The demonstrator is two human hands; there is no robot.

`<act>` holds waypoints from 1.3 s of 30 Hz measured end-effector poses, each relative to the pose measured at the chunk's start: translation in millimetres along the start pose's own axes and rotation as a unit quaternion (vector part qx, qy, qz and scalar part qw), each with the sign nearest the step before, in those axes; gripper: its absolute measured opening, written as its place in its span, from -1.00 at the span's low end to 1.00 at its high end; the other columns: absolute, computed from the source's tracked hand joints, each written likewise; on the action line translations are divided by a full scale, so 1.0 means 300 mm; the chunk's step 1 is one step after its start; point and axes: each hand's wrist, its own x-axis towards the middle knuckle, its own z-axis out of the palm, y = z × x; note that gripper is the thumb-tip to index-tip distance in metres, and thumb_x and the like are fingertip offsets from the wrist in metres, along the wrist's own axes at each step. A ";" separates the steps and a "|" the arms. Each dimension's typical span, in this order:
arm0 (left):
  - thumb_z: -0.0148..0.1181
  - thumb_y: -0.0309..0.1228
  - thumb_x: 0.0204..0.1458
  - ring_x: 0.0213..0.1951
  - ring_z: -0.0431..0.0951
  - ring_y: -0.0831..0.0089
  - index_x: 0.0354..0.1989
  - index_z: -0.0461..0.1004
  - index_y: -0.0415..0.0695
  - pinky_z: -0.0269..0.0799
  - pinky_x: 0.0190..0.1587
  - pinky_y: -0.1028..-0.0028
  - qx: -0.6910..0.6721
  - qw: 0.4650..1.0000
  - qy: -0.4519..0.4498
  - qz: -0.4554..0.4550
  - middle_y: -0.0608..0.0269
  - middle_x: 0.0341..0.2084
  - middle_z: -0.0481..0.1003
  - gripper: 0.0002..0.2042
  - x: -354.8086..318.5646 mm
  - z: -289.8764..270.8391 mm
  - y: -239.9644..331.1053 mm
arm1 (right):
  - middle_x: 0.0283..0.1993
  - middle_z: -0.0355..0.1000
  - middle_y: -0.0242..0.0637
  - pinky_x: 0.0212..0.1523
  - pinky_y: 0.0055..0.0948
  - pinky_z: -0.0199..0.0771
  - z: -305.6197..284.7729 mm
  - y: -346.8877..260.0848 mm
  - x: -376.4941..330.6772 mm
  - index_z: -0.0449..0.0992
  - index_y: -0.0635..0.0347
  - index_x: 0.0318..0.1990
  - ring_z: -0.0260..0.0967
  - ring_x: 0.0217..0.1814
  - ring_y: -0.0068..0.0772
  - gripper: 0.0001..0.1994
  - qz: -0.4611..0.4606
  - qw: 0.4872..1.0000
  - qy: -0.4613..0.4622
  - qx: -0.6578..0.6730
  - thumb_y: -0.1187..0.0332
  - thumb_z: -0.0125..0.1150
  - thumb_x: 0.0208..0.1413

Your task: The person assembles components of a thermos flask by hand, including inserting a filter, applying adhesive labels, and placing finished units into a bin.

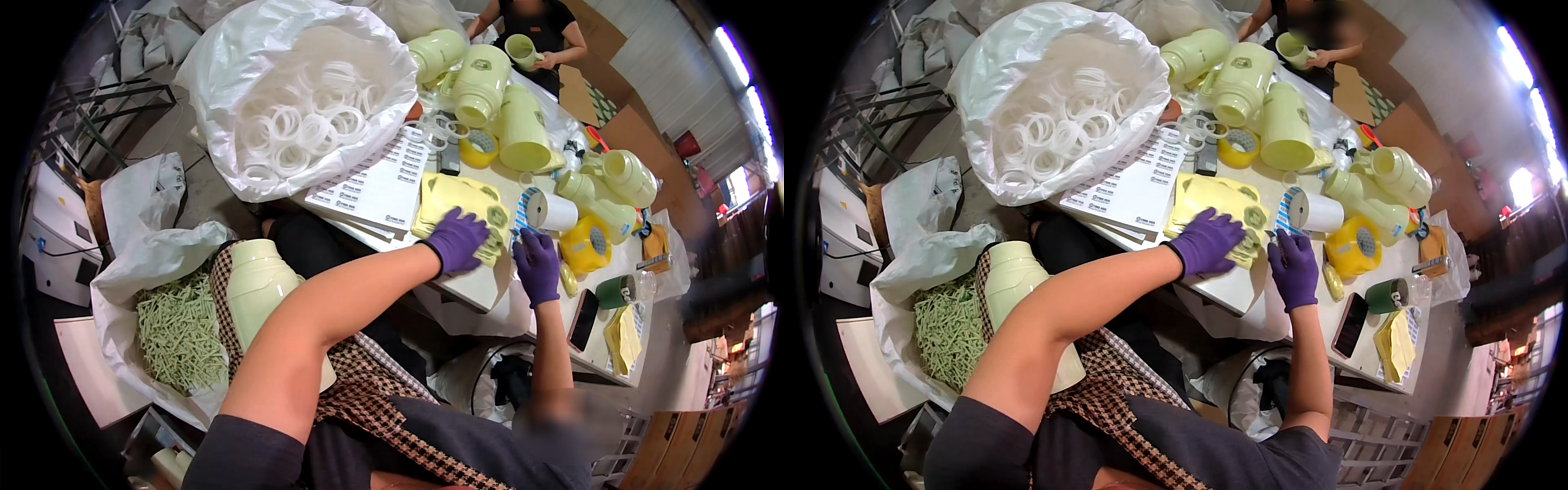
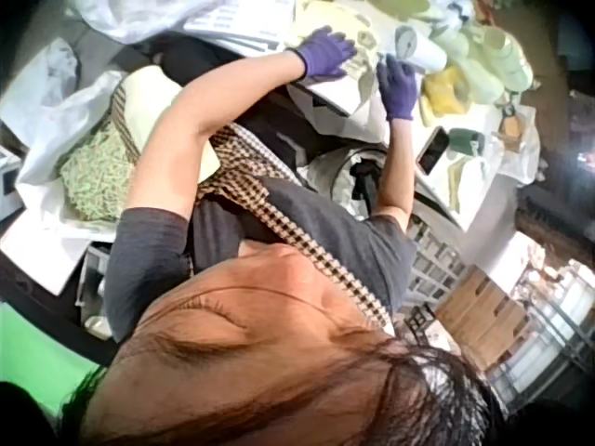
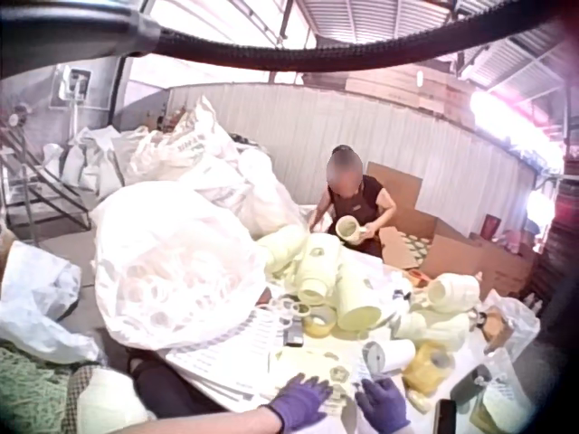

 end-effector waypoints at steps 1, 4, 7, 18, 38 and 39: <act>0.17 0.12 0.11 0.43 0.24 0.14 0.39 0.30 -0.06 -0.01 0.46 0.03 0.024 0.997 0.079 0.007 0.13 0.40 0.29 -0.26 -0.004 0.095 -0.044 | -0.13 0.47 -0.15 -0.15 -0.24 0.54 0.010 0.016 0.006 0.62 0.10 0.10 0.50 -0.25 -0.14 -0.63 -0.031 0.999 0.016 -0.012 0.33 0.38 0.12; 0.15 0.15 0.12 0.42 0.25 0.14 0.43 0.26 -0.05 -0.04 0.47 0.00 0.037 0.998 0.050 -0.005 0.10 0.36 0.32 -0.23 -0.025 0.074 -0.044 | -0.12 0.50 -0.10 -0.05 -0.21 0.53 0.015 0.030 0.019 0.62 0.11 0.11 0.52 -0.15 -0.08 -0.57 0.019 0.998 -0.031 0.058 0.34 0.44 0.04; 0.13 0.18 0.12 0.41 0.25 0.10 0.44 0.26 0.00 -0.09 0.47 -0.07 0.031 0.998 0.056 -0.016 0.09 0.34 0.33 -0.23 -0.059 0.076 -0.025 | -0.12 0.55 -0.08 -0.04 -0.19 0.54 0.062 0.064 0.032 0.63 0.10 0.11 0.54 -0.09 -0.06 -0.54 0.097 0.983 0.007 0.156 0.36 0.47 -0.02; 0.08 0.23 0.14 0.46 0.12 -0.06 0.48 0.22 0.05 -0.26 0.47 -0.24 0.033 0.996 0.026 -0.075 0.06 0.35 0.29 -0.21 -0.043 0.028 0.056 | -0.10 0.47 -0.06 -0.16 -0.20 0.54 0.117 0.071 0.040 0.58 0.17 0.05 0.50 -0.16 -0.04 -0.67 -0.068 0.998 -0.015 -0.001 0.41 0.36 0.10; 0.08 0.19 0.12 0.47 0.11 -0.14 0.43 0.26 -0.13 -0.38 0.51 -0.21 -0.012 0.993 0.114 -0.038 -0.08 0.37 0.29 -0.19 -0.055 0.151 0.024 | -0.27 0.44 -0.07 -0.21 -0.03 0.47 0.199 0.101 0.098 0.58 -0.16 0.15 0.45 -0.18 0.03 -0.62 -0.076 0.984 -0.135 -0.090 0.25 0.25 0.16; 0.10 0.18 0.12 0.46 0.11 -0.15 0.43 0.25 -0.13 -0.37 0.51 -0.22 0.010 0.992 0.120 -0.041 -0.08 0.35 0.31 -0.19 -0.056 0.163 0.015 | -0.25 0.46 -0.05 -0.14 -0.03 0.49 0.180 0.085 0.125 0.61 -0.12 0.11 0.47 -0.14 0.04 -0.68 -0.062 0.987 -0.138 -0.047 0.20 0.22 0.21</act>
